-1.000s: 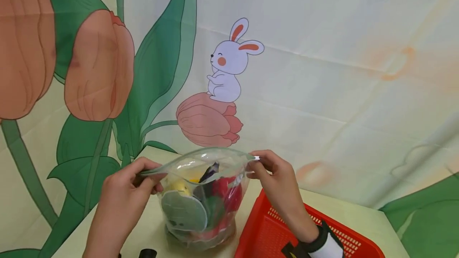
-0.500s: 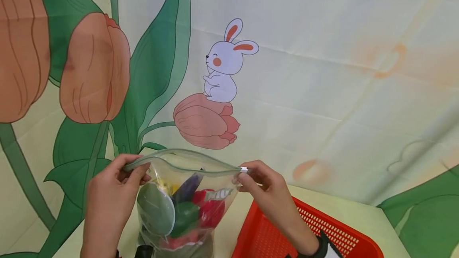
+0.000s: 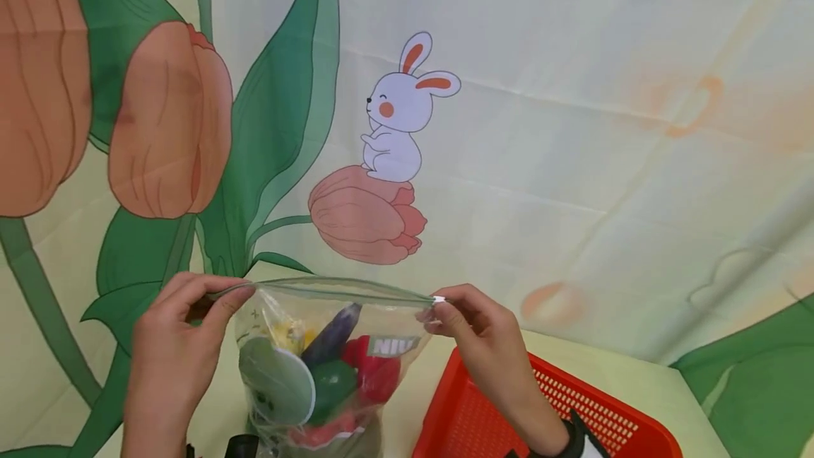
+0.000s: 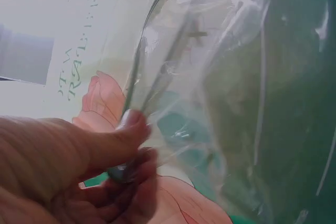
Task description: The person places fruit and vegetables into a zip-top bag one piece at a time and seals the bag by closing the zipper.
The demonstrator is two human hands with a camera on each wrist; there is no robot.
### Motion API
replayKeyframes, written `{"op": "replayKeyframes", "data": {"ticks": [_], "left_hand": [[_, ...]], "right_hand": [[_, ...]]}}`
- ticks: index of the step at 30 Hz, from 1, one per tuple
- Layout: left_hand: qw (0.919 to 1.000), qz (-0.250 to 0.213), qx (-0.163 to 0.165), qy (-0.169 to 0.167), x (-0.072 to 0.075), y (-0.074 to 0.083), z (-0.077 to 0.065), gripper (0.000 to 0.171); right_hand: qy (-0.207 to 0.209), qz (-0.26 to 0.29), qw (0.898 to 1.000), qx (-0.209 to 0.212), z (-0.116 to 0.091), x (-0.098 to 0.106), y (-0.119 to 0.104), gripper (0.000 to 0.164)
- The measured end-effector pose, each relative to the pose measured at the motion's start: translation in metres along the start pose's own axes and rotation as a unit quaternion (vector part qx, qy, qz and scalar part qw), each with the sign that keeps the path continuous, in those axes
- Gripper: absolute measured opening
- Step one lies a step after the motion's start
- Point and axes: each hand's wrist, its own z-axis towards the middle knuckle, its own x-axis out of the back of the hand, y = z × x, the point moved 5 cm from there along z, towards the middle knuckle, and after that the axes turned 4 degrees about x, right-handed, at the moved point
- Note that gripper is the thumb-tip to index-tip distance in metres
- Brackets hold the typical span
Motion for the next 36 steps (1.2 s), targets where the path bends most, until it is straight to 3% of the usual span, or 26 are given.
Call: {"op": "replayKeyframes", "data": {"ticks": [2, 5, 7, 9, 12, 15, 18, 20, 22, 24, 27, 31, 36], "left_hand": [[0.9998, -0.013, 0.003, 0.015, 0.000, 0.003, -0.001, 0.010], [1.0000, 0.000, -0.001, 0.007, -0.001, 0.008, -0.003, 0.012], [0.9999, 0.012, -0.007, 0.001, -0.001, 0.011, -0.005, 0.014], [0.9993, 0.028, -0.020, 0.017, 0.001, 0.016, -0.009, 0.015], [0.9952, 0.030, -0.075, 0.056, -0.002, 0.035, -0.022, 0.017], [0.9832, 0.029, -0.169, 0.064, -0.019, 0.062, -0.040, 0.020], [0.9672, 0.024, -0.253, -0.003, -0.046, 0.084, -0.059, 0.025], [0.9561, 0.035, -0.286, -0.051, -0.062, 0.092, -0.071, 0.028], [0.9488, 0.059, -0.297, -0.089, -0.074, 0.095, -0.078, 0.032], [0.9460, 0.068, -0.300, -0.103, -0.081, 0.096, -0.082, 0.031], [0.9490, 0.036, -0.299, -0.093, -0.081, 0.095, -0.081, 0.024], [0.9468, -0.026, -0.311, -0.079, -0.075, 0.095, -0.077, 0.012], [0.9417, -0.041, -0.323, -0.085, -0.071, 0.095, -0.073, 0.012]], "right_hand": [[0.009, -0.007, 1.000, -0.003, 0.000, 0.002, -0.001, 0.014], [0.010, -0.024, 0.999, -0.018, -0.001, 0.004, -0.001, 0.015], [-0.006, -0.030, 1.000, -0.003, -0.002, 0.003, -0.003, 0.017], [-0.029, -0.034, 0.999, 0.029, -0.003, 0.001, -0.006, 0.018], [-0.060, -0.041, 0.991, 0.109, -0.005, -0.003, -0.013, 0.022], [-0.072, -0.045, 0.983, 0.164, -0.007, -0.007, -0.017, 0.026], [-0.079, -0.045, 0.974, 0.206, -0.008, -0.009, -0.021, 0.030], [-0.083, -0.047, 0.971, 0.220, -0.009, -0.011, -0.022, 0.031], [-0.080, -0.055, 0.968, 0.232, -0.011, -0.012, -0.025, 0.031], [-0.075, -0.050, 0.968, 0.235, -0.012, -0.012, -0.026, 0.030], [-0.075, -0.015, 0.972, 0.221, -0.013, -0.012, -0.025, 0.026], [-0.091, 0.034, 0.972, 0.213, -0.013, -0.013, -0.023, 0.024], [-0.091, 0.025, 0.971, 0.218, -0.013, -0.015, -0.025, 0.023]]}}
